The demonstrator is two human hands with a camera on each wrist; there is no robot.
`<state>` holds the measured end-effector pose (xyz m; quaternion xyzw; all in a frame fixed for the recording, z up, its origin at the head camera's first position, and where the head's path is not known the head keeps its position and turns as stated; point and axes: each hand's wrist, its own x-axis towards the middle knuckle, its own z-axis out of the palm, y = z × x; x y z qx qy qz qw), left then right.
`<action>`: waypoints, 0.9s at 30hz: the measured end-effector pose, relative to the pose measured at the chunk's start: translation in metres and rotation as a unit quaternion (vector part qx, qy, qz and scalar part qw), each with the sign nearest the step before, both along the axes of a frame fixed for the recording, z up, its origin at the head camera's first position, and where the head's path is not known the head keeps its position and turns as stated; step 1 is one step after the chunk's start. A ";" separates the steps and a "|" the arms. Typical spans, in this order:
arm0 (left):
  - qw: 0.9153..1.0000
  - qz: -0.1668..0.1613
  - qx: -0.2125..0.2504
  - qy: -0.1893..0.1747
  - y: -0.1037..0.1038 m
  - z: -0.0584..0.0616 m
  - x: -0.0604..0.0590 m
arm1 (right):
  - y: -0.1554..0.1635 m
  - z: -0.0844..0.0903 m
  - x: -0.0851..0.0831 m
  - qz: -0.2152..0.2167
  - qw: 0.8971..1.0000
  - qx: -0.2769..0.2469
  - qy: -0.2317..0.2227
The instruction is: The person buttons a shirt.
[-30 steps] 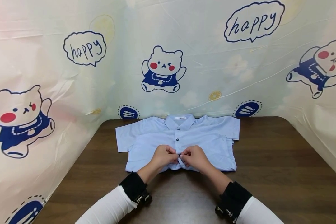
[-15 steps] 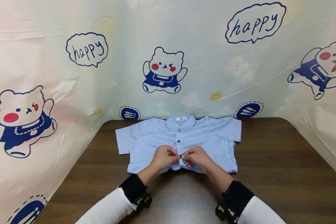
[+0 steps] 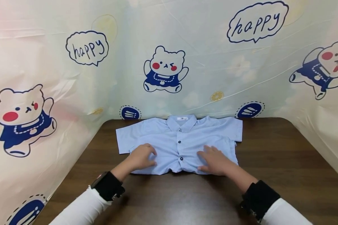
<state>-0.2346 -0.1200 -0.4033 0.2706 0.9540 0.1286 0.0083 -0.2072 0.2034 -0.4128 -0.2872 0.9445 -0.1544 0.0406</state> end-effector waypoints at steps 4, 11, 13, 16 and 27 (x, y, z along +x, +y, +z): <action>0.994 0.008 -0.089 -0.065 -0.027 -0.002 -0.005 | 0.024 -0.001 -0.004 -0.025 0.995 0.061 -0.081; 0.984 -0.009 -0.079 -0.161 -0.049 -0.005 0.016 | 0.045 -0.009 0.008 -0.009 0.992 0.064 -0.105; 0.984 -0.018 -0.068 -0.164 -0.054 -0.005 0.024 | 0.052 -0.013 0.015 -0.003 0.994 0.053 -0.093; 0.985 -0.040 -0.053 -0.158 -0.060 -0.006 0.034 | 0.060 -0.020 0.025 -0.001 0.997 0.040 -0.070; 0.990 -0.098 -0.099 -0.014 -0.065 -0.009 0.054 | 0.082 -0.011 0.048 0.035 0.997 0.015 -0.060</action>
